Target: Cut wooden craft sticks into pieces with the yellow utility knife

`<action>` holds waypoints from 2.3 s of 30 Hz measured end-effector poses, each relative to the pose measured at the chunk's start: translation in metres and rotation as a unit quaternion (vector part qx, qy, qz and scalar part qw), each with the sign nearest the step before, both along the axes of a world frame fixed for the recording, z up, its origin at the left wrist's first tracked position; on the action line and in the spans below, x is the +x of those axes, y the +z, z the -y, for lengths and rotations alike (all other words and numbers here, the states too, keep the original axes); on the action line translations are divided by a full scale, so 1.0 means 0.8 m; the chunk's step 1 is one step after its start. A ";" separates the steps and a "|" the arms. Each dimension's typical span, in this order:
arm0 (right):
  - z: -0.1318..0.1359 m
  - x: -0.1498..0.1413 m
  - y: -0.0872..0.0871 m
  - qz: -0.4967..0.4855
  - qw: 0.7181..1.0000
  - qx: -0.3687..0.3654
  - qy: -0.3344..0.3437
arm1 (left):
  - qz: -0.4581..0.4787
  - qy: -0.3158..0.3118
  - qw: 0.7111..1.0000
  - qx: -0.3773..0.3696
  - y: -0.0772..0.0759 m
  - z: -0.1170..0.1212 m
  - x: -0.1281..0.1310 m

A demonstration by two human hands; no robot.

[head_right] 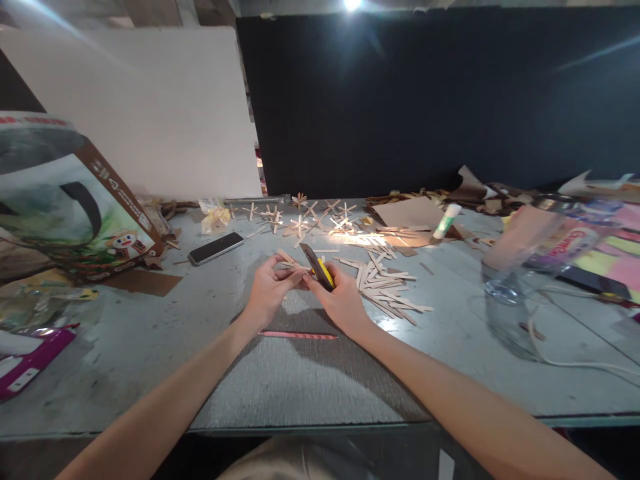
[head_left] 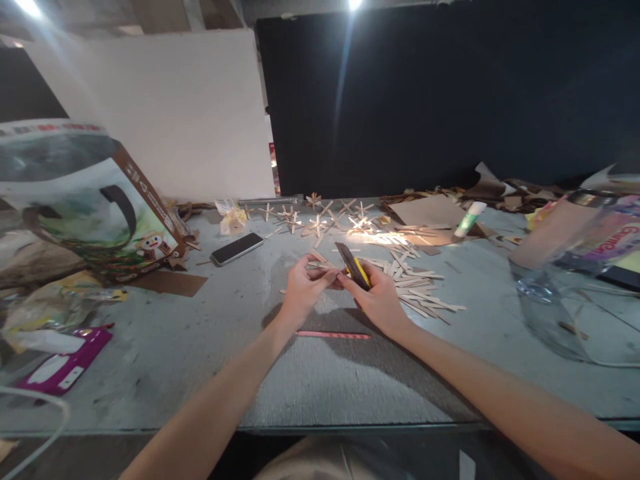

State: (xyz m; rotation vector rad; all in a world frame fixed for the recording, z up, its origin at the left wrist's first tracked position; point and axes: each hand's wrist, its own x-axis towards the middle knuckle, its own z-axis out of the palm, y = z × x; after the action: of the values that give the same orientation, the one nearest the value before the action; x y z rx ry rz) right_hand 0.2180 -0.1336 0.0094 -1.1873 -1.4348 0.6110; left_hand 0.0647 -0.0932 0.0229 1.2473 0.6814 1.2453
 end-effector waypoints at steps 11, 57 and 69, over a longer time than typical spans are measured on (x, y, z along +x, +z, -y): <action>-0.014 0.012 0.003 0.090 0.996 0.011 -0.001 | -0.068 -0.015 0.998 -0.002 -0.002 -0.005 -0.010; 0.015 -0.012 -0.005 0.439 0.895 -0.070 -0.019 | -0.405 0.090 0.901 0.129 -0.024 -0.042 -0.037; 0.014 -0.010 -0.009 0.438 0.897 -0.066 -0.016 | -0.445 0.108 0.868 0.192 -0.025 -0.040 -0.037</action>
State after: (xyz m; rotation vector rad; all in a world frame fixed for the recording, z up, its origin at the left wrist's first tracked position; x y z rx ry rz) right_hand 0.2098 -0.1451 0.0024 -1.7034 -2.1303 0.1204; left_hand 0.0354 -0.0614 0.0033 2.1672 1.2998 0.9567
